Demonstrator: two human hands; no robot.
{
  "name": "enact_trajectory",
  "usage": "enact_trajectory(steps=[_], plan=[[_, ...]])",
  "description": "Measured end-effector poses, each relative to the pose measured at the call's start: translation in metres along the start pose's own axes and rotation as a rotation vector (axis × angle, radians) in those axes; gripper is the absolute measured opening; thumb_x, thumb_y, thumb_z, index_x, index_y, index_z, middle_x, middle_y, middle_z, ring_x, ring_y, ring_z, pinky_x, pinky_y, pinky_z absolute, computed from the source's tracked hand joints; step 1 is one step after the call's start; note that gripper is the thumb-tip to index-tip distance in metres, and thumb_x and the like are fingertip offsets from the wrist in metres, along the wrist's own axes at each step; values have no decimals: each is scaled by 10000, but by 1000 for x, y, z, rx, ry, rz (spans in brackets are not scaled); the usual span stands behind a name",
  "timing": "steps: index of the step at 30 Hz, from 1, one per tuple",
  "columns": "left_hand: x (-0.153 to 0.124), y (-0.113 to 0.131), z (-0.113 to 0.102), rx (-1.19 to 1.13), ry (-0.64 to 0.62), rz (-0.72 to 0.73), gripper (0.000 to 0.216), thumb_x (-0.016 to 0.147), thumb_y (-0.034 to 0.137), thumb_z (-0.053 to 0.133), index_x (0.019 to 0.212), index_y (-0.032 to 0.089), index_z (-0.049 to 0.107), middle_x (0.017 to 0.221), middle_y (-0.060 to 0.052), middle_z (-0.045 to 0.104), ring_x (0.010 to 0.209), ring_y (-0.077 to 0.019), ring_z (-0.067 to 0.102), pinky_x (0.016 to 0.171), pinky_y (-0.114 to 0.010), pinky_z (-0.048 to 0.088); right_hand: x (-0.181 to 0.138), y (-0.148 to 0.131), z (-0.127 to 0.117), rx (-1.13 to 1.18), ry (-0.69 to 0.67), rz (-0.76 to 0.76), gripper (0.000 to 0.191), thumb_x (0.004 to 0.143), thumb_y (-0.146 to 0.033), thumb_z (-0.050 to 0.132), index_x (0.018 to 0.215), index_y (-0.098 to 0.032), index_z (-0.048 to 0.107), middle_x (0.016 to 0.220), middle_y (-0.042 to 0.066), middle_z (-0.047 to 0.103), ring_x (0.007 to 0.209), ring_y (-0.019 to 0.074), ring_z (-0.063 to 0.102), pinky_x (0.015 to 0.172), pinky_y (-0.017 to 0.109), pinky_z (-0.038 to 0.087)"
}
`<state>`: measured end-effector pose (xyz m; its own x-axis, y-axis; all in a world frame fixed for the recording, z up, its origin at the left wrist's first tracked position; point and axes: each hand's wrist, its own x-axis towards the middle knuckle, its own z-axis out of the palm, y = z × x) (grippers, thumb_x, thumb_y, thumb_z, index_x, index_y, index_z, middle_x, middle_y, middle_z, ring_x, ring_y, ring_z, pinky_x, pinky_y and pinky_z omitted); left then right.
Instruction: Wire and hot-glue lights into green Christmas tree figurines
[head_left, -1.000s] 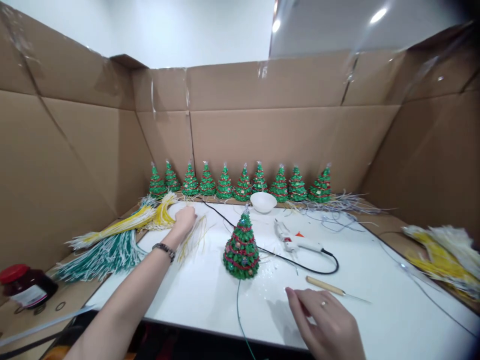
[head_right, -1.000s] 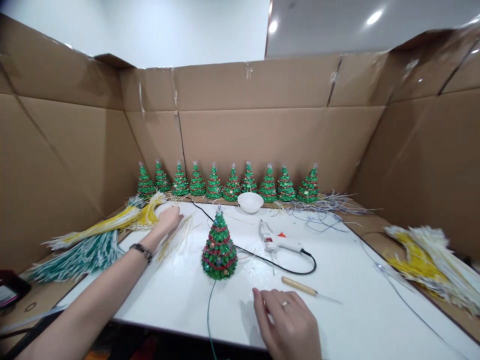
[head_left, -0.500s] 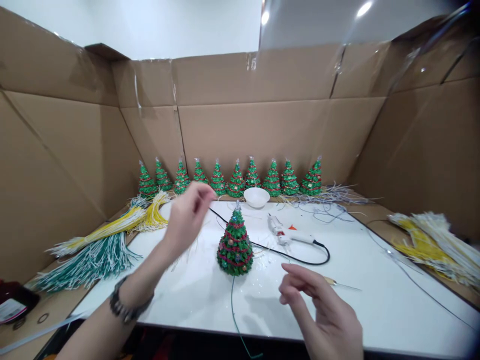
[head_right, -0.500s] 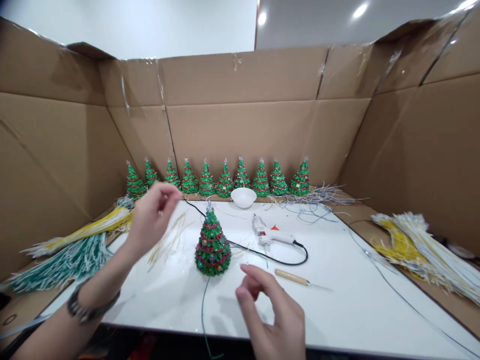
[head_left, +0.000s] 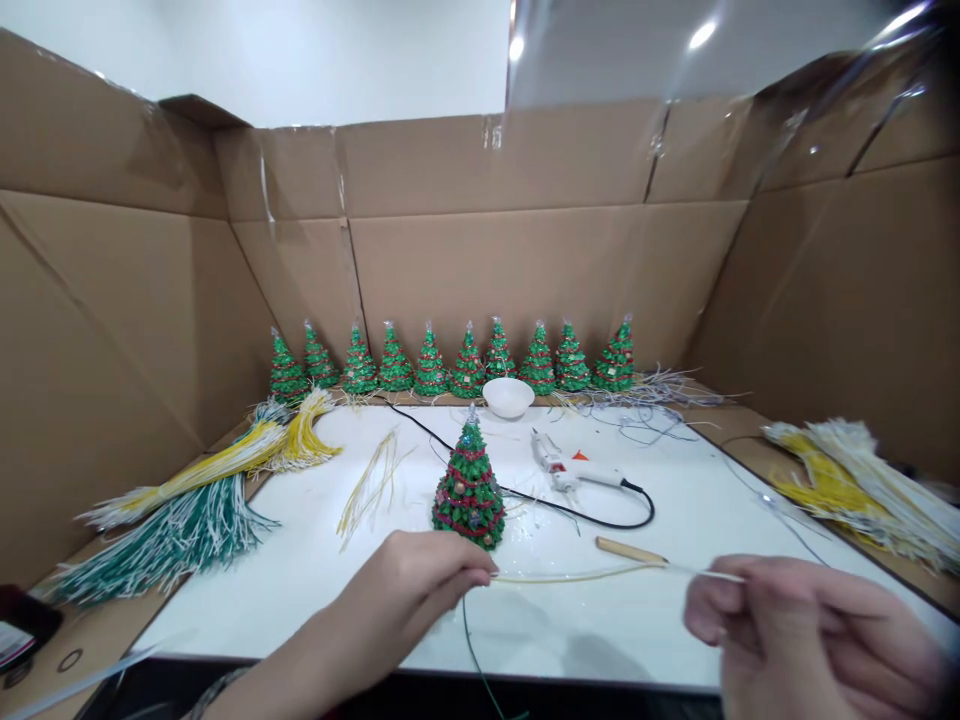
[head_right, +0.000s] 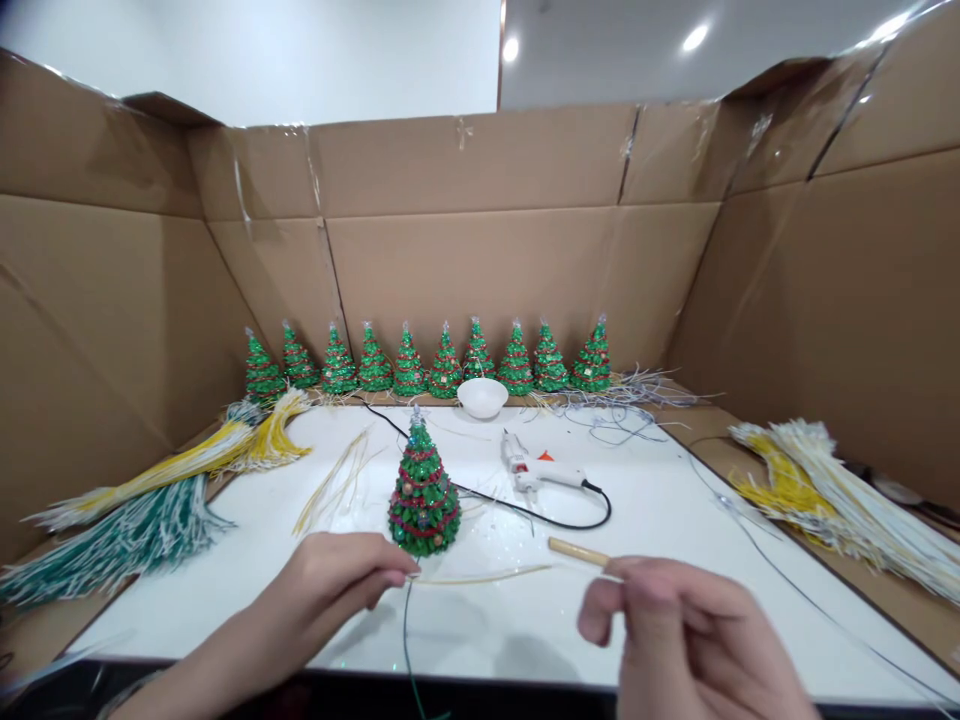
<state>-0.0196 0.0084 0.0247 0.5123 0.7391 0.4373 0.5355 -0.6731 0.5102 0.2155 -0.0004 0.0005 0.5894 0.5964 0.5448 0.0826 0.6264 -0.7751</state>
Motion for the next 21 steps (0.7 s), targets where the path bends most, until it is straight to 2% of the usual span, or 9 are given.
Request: enact_trajectory(steps=[3, 6, 8, 10, 12, 15, 16, 18, 21], plan=[[7, -8, 4, -59, 47, -23, 223, 985, 240, 489, 934, 193, 701, 852, -38, 759, 760, -152, 710, 722, -220, 541, 10, 1, -1, 90, 61, 101, 245, 770, -404, 809, 788, -227, 641, 521, -33, 565, 427, 148, 518, 382, 276, 368], [15, -8, 14, -102, 116, -22, 230, 982, 233, 489, 900, 182, 697, 833, -45, 751, 757, -155, 700, 700, -225, 529, -4, 10, 7, 226, -36, 189, 357, 797, -480, 770, 1019, -229, 647, 596, -20, 637, 442, 157, 578, 397, 265, 436], [18, -4, 21, -135, 165, -43, 242, 983, 244, 484, 876, 177, 691, 805, -47, 742, 735, -153, 685, 680, -231, 517, -19, 20, 16, 268, -149, 323, 454, 822, -482, 748, 1187, -255, 601, 655, -26, 657, 424, 136, 574, 406, 250, 451], [17, 1, 27, -210, 170, -94, 255, 986, 280, 480, 862, 177, 677, 734, -37, 711, 650, -136, 634, 615, -231, 489, -34, 28, 26, 260, -263, 425, 361, 827, -425, 757, 1117, -240, 649, 616, -37, 629, 403, 113, 555, 399, 224, 443], [16, 4, 32, -379, 107, -184, 232, 983, 327, 488, 886, 180, 639, 650, -7, 649, 528, -103, 533, 505, -212, 425, -42, 32, 34, 245, -398, 455, 213, 838, -398, 744, 902, -200, 705, 557, -10, 629, 430, 127, 586, 422, 225, 481], [23, 1, 29, -656, 60, -312, 204, 952, 395, 542, 976, 193, 548, 598, 54, 541, 423, -67, 433, 408, -183, 332, -36, 31, 44, 201, -485, 353, 219, 866, -381, 702, 750, -195, 703, 565, 28, 673, 501, 157, 646, 480, 242, 546], [30, -3, 24, -684, 105, -334, 230, 944, 417, 554, 1001, 195, 530, 608, 63, 520, 428, -67, 453, 418, -184, 343, -30, 31, 47, 168, -467, 277, 209, 881, -366, 684, 754, -201, 703, 600, 31, 693, 513, 156, 653, 490, 243, 555], [50, -16, 10, -637, 293, -301, 251, 951, 439, 532, 1031, 202, 518, 658, 47, 541, 507, -99, 536, 475, -211, 425, -15, 33, 52, 69, -429, 100, 183, 912, -330, 643, 782, -213, 697, 714, 37, 733, 555, 148, 671, 519, 242, 569], [79, -48, -8, -383, 743, -149, 256, 948, 445, 541, 1034, 204, 539, 795, -4, 598, 698, -136, 585, 644, -264, 480, 1, 46, 63, -54, -474, -135, 152, 950, -292, 588, 848, -227, 679, 900, 42, 769, 596, 137, 697, 574, 257, 594]])
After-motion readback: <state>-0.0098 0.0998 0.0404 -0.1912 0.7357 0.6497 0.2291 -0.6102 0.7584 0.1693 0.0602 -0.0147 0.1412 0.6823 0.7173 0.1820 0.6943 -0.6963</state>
